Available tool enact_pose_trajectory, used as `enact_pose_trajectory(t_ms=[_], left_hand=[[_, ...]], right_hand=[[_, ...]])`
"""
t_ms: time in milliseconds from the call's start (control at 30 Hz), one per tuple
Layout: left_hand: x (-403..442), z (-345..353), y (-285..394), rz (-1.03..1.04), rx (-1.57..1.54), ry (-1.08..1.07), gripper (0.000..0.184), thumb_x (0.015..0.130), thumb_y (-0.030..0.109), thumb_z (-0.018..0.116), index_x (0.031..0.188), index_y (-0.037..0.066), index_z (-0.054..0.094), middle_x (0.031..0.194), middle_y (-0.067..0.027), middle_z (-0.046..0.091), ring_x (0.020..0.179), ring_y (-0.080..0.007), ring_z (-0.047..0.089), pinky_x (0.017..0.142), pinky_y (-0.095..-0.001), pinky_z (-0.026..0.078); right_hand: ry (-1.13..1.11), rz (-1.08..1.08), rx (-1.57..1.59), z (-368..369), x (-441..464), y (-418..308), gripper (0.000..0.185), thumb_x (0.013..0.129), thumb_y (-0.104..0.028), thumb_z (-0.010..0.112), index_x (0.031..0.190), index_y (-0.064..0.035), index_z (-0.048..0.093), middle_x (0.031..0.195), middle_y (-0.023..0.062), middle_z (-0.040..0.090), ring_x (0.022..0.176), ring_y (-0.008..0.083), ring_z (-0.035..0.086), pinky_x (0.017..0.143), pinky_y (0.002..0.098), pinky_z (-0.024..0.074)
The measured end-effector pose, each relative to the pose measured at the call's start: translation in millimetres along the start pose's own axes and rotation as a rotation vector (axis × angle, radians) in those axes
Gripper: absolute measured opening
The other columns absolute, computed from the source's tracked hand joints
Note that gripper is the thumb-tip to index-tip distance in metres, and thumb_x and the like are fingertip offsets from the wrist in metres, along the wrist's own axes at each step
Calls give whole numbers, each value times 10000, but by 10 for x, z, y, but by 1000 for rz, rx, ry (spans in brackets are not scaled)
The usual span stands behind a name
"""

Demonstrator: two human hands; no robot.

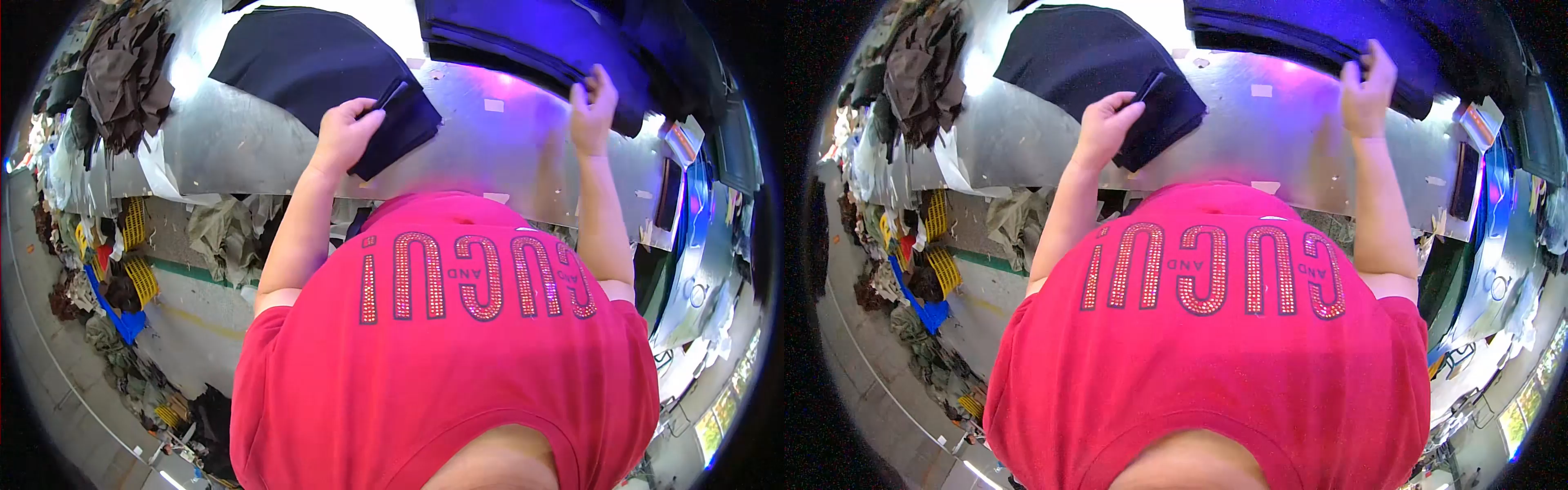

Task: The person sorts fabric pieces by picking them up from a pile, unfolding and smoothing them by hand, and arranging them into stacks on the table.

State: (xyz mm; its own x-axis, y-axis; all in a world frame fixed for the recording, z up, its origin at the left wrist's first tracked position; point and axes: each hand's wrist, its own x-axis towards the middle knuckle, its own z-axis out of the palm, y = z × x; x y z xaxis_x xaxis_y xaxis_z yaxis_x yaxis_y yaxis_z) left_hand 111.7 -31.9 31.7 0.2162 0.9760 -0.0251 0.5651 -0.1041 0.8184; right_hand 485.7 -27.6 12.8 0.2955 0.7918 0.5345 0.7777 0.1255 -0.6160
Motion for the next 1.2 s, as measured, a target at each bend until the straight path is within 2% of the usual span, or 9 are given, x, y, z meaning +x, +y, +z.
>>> enact_pose_trajectory(t_ms=[33, 100, 167, 300, 467, 700, 833, 1000, 1200], left_hand=[[38, -50, -20, -160, -192, -42, 200, 758, 118, 622, 937, 29, 603, 808, -62, 609, 712, -145, 580, 639, -279, 466], [105, -140, -43, -477, -580, -125, 165, 788, 77, 593, 940, 13, 597, 805, -61, 626, 685, -124, 593, 622, -257, 475], [146, -209, -34, -535, -645, -126, 160, 791, 76, 591, 936, 8, 593, 809, -64, 624, 685, -127, 596, 628, -254, 479], [253, -277, -163, -651, -828, -183, 150, 800, 79, 585, 927, 0, 582, 814, -67, 620, 690, -135, 603, 642, -250, 492], [289, -337, -327, -650, -966, -273, 129, 804, 86, 572, 913, 16, 581, 805, -57, 619, 696, -137, 607, 651, -253, 502], [283, -372, -340, -636, -1050, -289, 118, 797, 89, 573, 902, 37, 586, 787, -42, 614, 676, -125, 596, 629, -251, 496], [291, -386, -355, -616, -1070, -326, 108, 788, 87, 582, 887, 43, 584, 762, -31, 602, 658, -119, 582, 612, -244, 485], [295, -376, -371, -609, -1102, -349, 97, 778, 77, 593, 864, 34, 578, 733, -26, 585, 654, -116, 569, 619, -240, 475], [260, -423, -258, -619, -1123, -337, 97, 779, 72, 588, 862, 23, 576, 742, -32, 587, 665, -130, 576, 638, -249, 482]], right_hand=[[-99, 143, 242, 127, -118, -107, 375, 798, -84, 550, 1158, -16, 472, 1075, 108, 519, 954, 186, 506, 847, 292, 410], [-378, 202, 390, 333, -277, -389, 323, 822, -93, 532, 1132, -14, 493, 1029, 78, 555, 894, 150, 536, 804, 267, 430], [-703, 557, 724, 411, -388, -874, 310, 833, -114, 528, 1126, -15, 503, 996, 72, 581, 875, 151, 561, 784, 265, 439], [-1070, 813, 864, 587, -527, -1630, 308, 854, -166, 517, 1127, -23, 503, 1024, 105, 579, 845, 144, 579, 744, 255, 460], [-1036, 802, 901, 810, -721, -1900, 305, 856, -211, 536, 1092, -20, 508, 983, 94, 574, 810, 134, 576, 699, 249, 474], [-994, 933, 812, 882, -782, -2030, 477, 802, -330, 623, 1102, 1, 457, 929, 68, 540, 774, 140, 572, 647, 247, 484], [-946, 949, 798, 901, -793, -2089, 552, 787, -351, 637, 1131, 22, 421, 971, 92, 535, 784, 143, 574, 642, 247, 485], [-949, 958, 796, 913, -805, -2056, 571, 788, -345, 637, 1141, 35, 399, 1001, 113, 530, 794, 147, 576, 642, 248, 486], [-896, 1076, 876, 705, -782, -1965, 467, 801, -310, 623, 1082, 29, 466, 942, 103, 562, 762, 142, 582, 627, 239, 483]])
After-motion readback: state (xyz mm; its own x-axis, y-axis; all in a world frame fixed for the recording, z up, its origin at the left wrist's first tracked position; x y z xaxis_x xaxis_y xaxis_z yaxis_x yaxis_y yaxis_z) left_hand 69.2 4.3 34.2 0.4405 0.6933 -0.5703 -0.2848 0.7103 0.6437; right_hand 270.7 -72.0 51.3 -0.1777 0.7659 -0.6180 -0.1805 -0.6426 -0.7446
